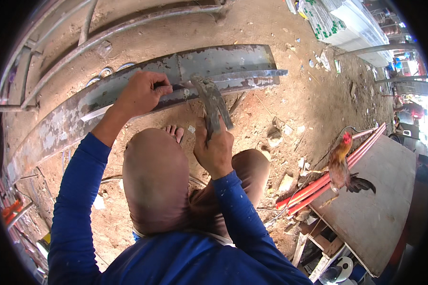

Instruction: The person uses tin snips to cut a long metal bar resting on a workbench. After cutting, they use a hammer to strike and shape the metal bar on the workbench surface.

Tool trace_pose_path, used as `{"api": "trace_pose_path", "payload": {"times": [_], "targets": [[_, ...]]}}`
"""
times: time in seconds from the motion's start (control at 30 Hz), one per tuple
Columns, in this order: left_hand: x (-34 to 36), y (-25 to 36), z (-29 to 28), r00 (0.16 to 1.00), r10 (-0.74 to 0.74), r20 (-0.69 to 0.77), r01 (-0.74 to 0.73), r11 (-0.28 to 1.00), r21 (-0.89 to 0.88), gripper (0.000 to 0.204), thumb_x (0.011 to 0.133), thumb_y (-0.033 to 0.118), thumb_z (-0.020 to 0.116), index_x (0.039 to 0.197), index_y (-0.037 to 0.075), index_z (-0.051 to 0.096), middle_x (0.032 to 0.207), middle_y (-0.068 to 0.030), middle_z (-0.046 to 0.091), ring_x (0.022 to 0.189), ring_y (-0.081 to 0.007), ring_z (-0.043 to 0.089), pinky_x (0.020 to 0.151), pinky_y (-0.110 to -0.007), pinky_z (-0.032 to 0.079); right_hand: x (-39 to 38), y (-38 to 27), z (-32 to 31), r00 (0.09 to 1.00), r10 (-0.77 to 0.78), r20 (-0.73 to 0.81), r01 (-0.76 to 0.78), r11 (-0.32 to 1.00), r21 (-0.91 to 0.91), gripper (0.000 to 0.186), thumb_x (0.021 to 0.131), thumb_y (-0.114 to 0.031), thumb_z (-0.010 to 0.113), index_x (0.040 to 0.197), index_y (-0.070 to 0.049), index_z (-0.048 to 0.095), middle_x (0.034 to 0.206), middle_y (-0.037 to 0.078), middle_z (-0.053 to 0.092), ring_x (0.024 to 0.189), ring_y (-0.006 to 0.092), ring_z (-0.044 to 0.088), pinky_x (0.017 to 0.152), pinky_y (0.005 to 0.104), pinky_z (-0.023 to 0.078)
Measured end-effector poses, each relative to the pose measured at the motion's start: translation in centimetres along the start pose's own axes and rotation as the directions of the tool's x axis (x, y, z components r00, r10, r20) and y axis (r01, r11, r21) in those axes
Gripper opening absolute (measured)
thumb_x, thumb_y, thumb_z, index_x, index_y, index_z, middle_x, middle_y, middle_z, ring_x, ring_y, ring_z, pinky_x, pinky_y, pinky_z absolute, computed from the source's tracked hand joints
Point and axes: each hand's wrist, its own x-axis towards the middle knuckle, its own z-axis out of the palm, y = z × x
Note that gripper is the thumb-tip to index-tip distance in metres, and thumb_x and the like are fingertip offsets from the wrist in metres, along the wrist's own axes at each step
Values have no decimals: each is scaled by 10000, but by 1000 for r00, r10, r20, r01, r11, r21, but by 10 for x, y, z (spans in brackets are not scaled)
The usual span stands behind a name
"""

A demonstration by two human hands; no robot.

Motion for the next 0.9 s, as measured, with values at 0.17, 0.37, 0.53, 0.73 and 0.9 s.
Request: {"api": "trace_pose_path", "payload": {"times": [0.17, 0.37, 0.53, 0.73, 0.9], "targets": [[-2, -10, 3, 989, 128, -78, -127, 992, 9, 132, 966, 176, 848, 971, 44, 838, 841, -244, 744, 787, -437, 720, 752, -500, 550, 3, 11, 11, 981, 133, 143, -112, 983, -144, 257, 1085, -222, 716, 1187, 2, 644, 851, 295, 750, 786, 524, 753, 670, 574, 579], [2, -12, 6, 995, 72, -66, -71, 997, 23, 132, 947, 168, 870, 981, 45, 834, 857, -208, 772, 745, -373, 728, 723, -435, 562, 2, 23, 28, 986, 108, 124, -90, 986, -137, 303, 1074, -233, 720, 1260, 4, 690, 827, 282, 749, 762, 495, 760, 672, 567, 589], [2, -16, 8, 990, 126, -70, -122, 991, 55, 142, 943, 176, 871, 979, 45, 832, 855, -207, 774, 757, -375, 733, 731, -442, 561, -13, 39, 35, 979, 164, 123, -156, 986, -66, 231, 1125, -250, 699, 1173, -24, 692, 758, 173, 687, 634, 325, 656, 631, 423, 540], [4, -11, 2, 994, 99, -34, -99, 995, -2, 138, 946, 169, 859, 988, 42, 828, 877, -209, 783, 782, -382, 747, 749, -446, 565, -7, 29, 35, 980, 151, 128, -142, 987, -76, 266, 1093, -233, 745, 1236, -28, 652, 808, 218, 734, 676, 392, 734, 639, 453, 575], [2, -14, 3, 994, 110, -30, -109, 994, 27, 159, 942, 179, 855, 993, 32, 825, 889, -196, 797, 804, -383, 760, 774, -448, 582, 3, 12, 28, 979, 108, 172, -90, 990, -108, 338, 1104, -240, 680, 1282, 37, 608, 827, 324, 739, 780, 526, 761, 692, 600, 584]]}}
